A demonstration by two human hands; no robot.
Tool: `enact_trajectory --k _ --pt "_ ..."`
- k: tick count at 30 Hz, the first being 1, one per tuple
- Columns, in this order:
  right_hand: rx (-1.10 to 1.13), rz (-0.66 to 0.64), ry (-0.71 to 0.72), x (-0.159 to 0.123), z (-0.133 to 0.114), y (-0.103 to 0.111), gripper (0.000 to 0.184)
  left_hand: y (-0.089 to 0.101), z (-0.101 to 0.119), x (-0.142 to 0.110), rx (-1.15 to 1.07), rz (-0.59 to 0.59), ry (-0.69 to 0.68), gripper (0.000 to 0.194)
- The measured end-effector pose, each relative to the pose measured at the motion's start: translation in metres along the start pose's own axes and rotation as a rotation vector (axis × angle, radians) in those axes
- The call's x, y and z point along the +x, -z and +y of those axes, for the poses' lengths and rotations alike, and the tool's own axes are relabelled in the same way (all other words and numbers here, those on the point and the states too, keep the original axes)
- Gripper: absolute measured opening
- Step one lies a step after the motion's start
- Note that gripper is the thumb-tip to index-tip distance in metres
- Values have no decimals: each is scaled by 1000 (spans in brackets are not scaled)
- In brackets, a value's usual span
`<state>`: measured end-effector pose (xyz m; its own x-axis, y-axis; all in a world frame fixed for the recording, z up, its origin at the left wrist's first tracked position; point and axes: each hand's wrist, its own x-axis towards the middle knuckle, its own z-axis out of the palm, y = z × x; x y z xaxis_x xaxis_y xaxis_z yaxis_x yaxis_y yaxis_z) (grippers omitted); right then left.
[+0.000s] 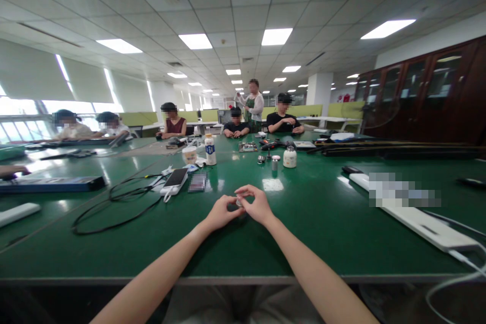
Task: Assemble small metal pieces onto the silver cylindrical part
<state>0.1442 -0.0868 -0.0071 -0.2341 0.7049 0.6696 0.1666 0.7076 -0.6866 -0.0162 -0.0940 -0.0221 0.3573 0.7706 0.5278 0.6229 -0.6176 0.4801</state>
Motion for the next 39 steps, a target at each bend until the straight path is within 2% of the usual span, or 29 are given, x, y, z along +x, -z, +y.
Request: enact_trajectory --k 5,11,19,24,35,39 --pt "-3 -26 -14 -1 -1 0 18 1 1 0 -7 -3 -5 22" --pt "-23 3 17 1 0 1 23 2 2 1 -4 -1 -1 27" --pt "72 61 -48 2 2 5 25 1 3 0 6 -1 15 30" --pt "39 126 -45 2 0 8 26 1 4 0 8 2 10 32" --pt "-80 112 24 4 11 7 27 1 3 1 5 0 14 33" --pt "-75 77 6 4 11 7 27 1 4 0 -2 -4 26 33"
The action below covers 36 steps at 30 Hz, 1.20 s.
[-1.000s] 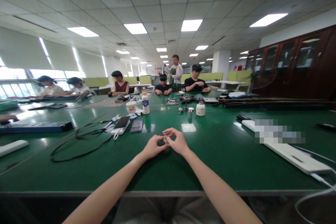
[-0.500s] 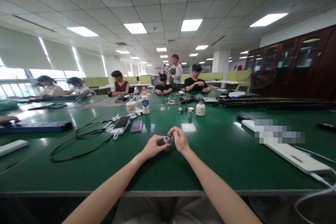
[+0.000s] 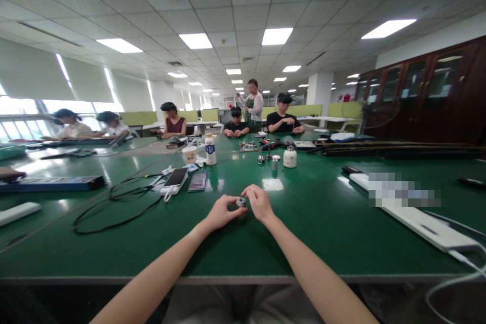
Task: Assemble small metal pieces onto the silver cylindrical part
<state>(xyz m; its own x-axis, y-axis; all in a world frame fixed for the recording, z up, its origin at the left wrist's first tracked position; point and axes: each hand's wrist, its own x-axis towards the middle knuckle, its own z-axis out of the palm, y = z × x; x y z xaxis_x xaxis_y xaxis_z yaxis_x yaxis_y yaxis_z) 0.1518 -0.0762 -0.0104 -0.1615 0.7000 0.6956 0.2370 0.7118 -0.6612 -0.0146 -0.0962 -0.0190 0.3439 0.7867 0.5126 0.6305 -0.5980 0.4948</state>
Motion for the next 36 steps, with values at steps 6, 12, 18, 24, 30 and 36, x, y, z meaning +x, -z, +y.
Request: enact_trajectory --k 6,12,18,24,30,36 --pt "62 -95 -44 -2 -3 -1 26 1 1 0 -4 -1 7 32" --pt "8 -43 -50 0 -7 0 22 1 1 0 8 -7 1 33" --pt "-34 25 -85 0 -6 3 23 2 2 0 6 -13 0 31" --pt "-29 -35 -41 -1 -7 0 24 1 1 0 1 -18 -1 31" --pt "-232 -66 59 -2 -10 2 22 1 0 0 0 -19 -10 30" --pt "-439 -100 168 -5 -21 4 21 2 2 0 -5 -28 11 30"
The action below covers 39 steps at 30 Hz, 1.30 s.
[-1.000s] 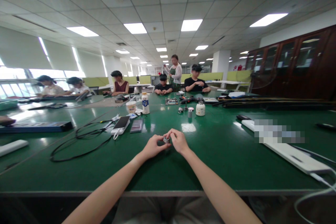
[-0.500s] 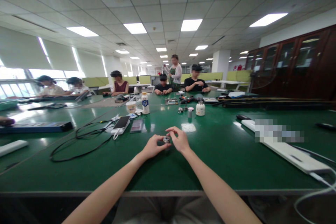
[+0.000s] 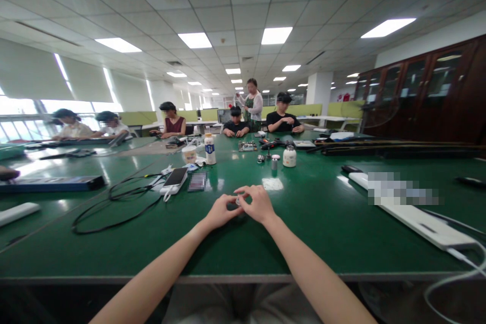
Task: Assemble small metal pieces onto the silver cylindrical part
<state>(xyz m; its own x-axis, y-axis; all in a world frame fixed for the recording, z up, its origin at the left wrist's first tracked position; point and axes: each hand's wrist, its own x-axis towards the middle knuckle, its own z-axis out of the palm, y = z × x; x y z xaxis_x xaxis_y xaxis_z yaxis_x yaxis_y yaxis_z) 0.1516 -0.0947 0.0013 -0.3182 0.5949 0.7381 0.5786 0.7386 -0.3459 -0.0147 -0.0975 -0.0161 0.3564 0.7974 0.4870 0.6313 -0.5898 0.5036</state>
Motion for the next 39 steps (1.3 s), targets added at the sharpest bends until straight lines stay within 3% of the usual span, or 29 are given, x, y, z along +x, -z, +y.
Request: enact_trajectory --k 16,39 --pt "-152 -38 61 1 0 6 25 -5 -4 0 6 43 9 17" --pt "-265 -89 149 2 0 6 25 -6 -8 0 32 38 0 18"
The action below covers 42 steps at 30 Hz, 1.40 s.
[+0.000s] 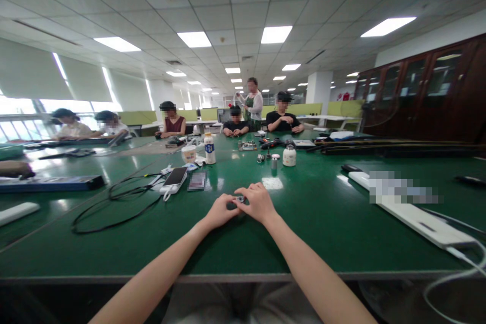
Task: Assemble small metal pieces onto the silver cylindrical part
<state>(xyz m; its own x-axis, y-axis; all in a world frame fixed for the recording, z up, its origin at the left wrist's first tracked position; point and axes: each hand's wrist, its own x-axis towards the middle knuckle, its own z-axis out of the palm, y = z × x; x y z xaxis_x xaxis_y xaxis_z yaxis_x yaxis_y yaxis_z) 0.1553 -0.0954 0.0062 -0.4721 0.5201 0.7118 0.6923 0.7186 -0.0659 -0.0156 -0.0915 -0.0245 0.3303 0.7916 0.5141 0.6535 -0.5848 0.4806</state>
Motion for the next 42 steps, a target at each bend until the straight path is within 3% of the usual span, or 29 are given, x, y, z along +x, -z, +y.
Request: enact_trajectory --k 4,11,19,23,26,32,36,42 --pt "45 5 -33 0 -1 1 26 0 -1 0 -4 1 -8 19" --pt "253 -34 -275 -2 7 -9 23 2 1 -1 0 -19 -14 28" --pt "276 120 -243 1 8 -16 20 2 1 0 6 -36 -15 31" --pt "247 190 -317 2 19 -21 22 4 3 0 -3 -35 -12 32" --pt "172 110 -400 -3 35 -28 25 5 5 -1 -3 -22 -10 34" --pt "59 -186 -547 -15 59 -38 25 5 5 -1 -11 -31 -10 35" --pt "125 -162 -515 -16 63 -43 29 4 6 -1 -19 -27 -1 35" --pt "422 -138 -515 -14 65 -48 21 4 6 -1 -30 -8 2 35"
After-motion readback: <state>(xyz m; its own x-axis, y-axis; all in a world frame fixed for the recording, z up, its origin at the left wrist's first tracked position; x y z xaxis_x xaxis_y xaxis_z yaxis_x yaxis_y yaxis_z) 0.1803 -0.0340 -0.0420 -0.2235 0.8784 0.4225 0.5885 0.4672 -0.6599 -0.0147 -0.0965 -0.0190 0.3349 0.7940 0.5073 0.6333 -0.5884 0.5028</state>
